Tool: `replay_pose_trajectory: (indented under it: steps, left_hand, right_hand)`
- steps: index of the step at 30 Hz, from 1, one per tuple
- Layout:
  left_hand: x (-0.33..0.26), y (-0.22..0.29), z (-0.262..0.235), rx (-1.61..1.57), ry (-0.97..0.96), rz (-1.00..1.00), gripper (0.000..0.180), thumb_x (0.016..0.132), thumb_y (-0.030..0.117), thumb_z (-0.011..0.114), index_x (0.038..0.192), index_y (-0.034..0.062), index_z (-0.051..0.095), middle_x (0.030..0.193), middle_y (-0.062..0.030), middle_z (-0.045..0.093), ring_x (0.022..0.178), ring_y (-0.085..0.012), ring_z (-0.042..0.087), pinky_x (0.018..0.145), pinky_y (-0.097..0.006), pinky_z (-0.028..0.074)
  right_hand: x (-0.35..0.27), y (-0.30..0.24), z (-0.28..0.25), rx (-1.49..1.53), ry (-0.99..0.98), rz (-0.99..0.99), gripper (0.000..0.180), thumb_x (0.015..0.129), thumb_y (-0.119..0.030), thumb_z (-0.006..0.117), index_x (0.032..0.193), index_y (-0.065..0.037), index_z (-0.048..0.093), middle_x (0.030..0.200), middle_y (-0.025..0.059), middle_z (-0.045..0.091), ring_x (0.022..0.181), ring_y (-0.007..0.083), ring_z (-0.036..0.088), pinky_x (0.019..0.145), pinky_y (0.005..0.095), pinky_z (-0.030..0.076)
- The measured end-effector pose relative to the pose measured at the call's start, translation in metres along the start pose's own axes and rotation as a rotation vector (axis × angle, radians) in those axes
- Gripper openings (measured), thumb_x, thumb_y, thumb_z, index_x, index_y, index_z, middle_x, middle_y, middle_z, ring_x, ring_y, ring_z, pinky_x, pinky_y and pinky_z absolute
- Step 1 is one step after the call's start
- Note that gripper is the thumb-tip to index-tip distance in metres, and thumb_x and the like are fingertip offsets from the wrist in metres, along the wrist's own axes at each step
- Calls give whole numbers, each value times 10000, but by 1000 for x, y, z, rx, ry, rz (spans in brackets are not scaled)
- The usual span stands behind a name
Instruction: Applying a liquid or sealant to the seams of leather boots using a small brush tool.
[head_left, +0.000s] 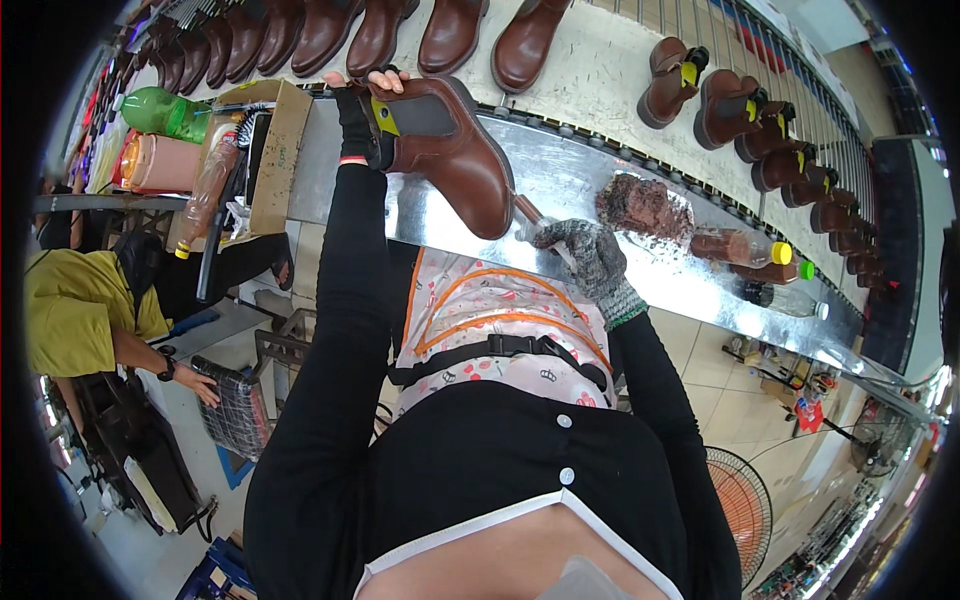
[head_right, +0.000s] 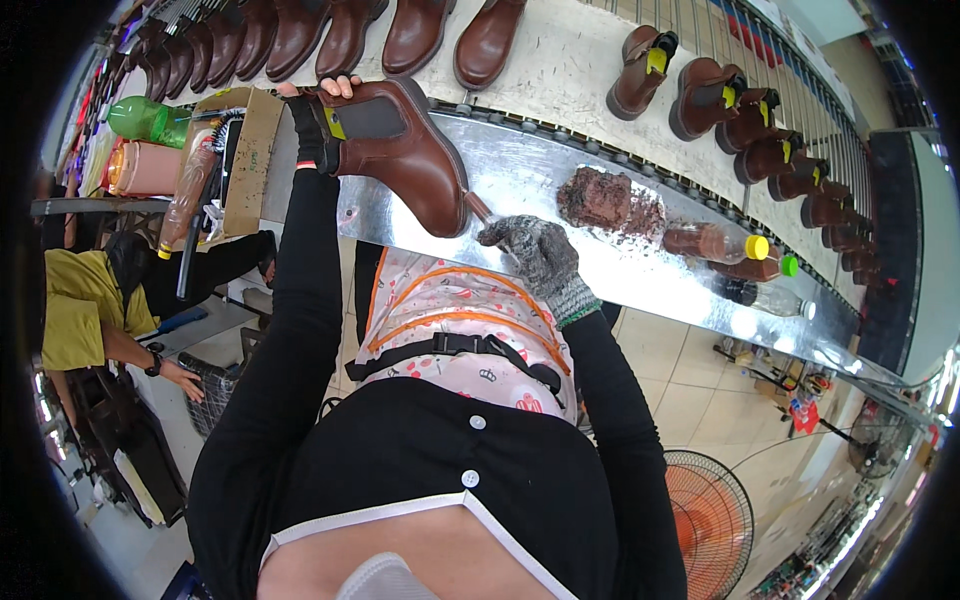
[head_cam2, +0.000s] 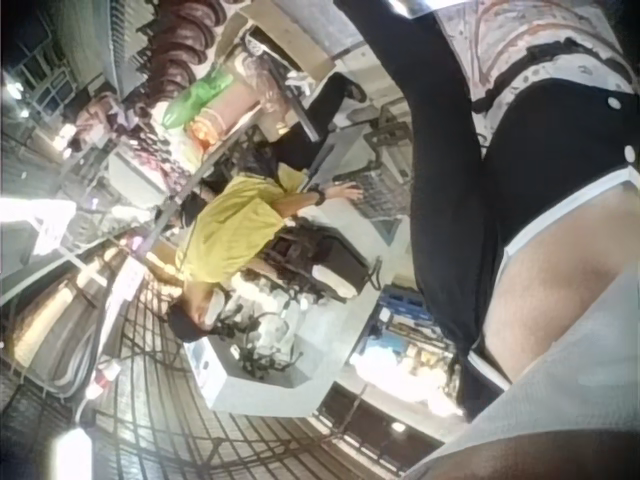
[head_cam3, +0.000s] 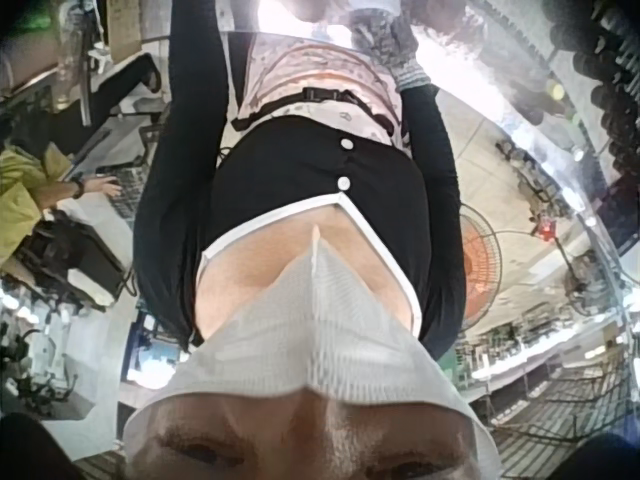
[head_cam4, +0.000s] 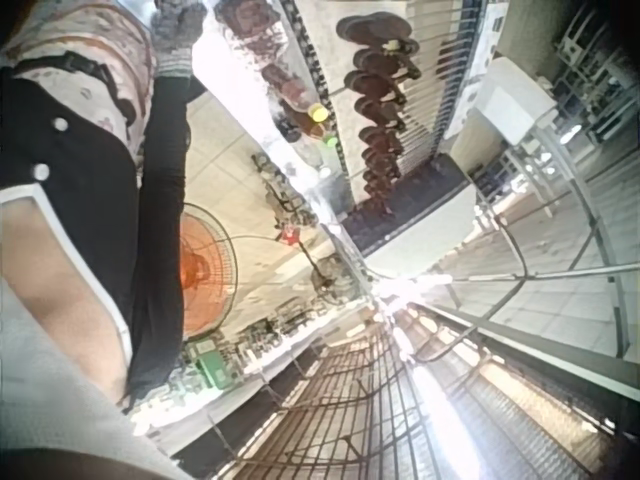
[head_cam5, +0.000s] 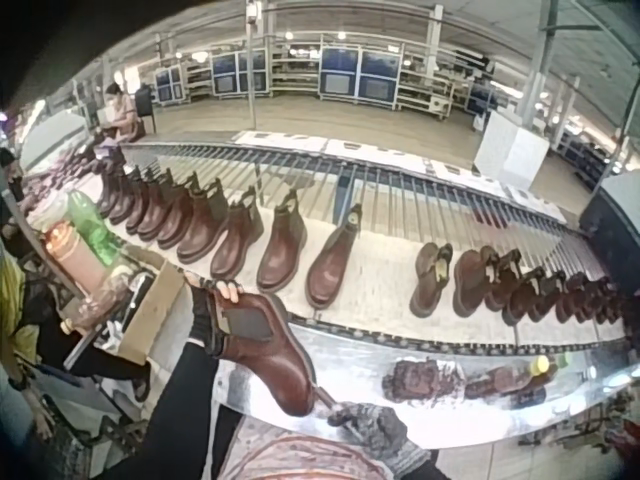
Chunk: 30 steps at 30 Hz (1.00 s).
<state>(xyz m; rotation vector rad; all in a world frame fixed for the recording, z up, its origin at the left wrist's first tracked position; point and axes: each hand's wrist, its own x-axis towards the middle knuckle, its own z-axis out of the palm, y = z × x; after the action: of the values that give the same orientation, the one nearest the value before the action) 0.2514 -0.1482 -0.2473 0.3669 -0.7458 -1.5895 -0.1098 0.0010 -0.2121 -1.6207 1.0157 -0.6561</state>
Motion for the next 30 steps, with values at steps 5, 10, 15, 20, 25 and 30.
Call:
replay_pose_trajectory:
  steps: [5,10,15,20,25,30]
  left_hand:
    - [2,-2,12,67,309,37,828,732,819,316,638,40,584,719,-102,590,897,-267,563,851,-359,434]
    - [10,-9,-2,362,410,177,782,814,739,300,683,19,578,696,-131,607,818,-277,588,855,-363,427]
    - [-2,-28,-7,1409,600,283,623,910,534,373,1186,-18,456,930,-165,635,808,-304,606,781,-368,460]
    - [-7,-9,-12,1596,489,202,785,872,608,387,1332,-25,334,966,-188,637,882,-332,614,749,-386,461]
    - [-29,-7,33,1620,413,311,726,805,653,489,1202,47,463,933,-118,648,856,-302,630,723,-377,469]
    - [-66,-8,75,1624,422,355,597,697,553,705,976,76,480,784,-53,597,723,-259,634,617,-337,473]
  right_hand:
    - [-8,9,3,-186,13,-69,533,934,-467,362,1004,-22,647,934,99,675,893,195,638,807,316,492]
    - [-13,36,10,245,69,36,679,890,-611,352,1017,-7,635,952,102,669,854,166,639,710,260,522]
    - [-21,42,15,763,207,323,815,816,-720,363,984,31,631,895,130,666,778,178,649,572,212,510]
    - [-26,23,10,872,333,384,855,798,-749,333,956,35,635,871,132,665,764,207,649,620,250,517]
    - [-25,16,7,674,477,328,845,846,-720,255,912,25,649,858,112,665,723,183,632,658,271,500]
    - [-14,11,6,522,569,312,803,849,-715,259,905,-30,676,779,67,658,584,93,573,394,161,350]
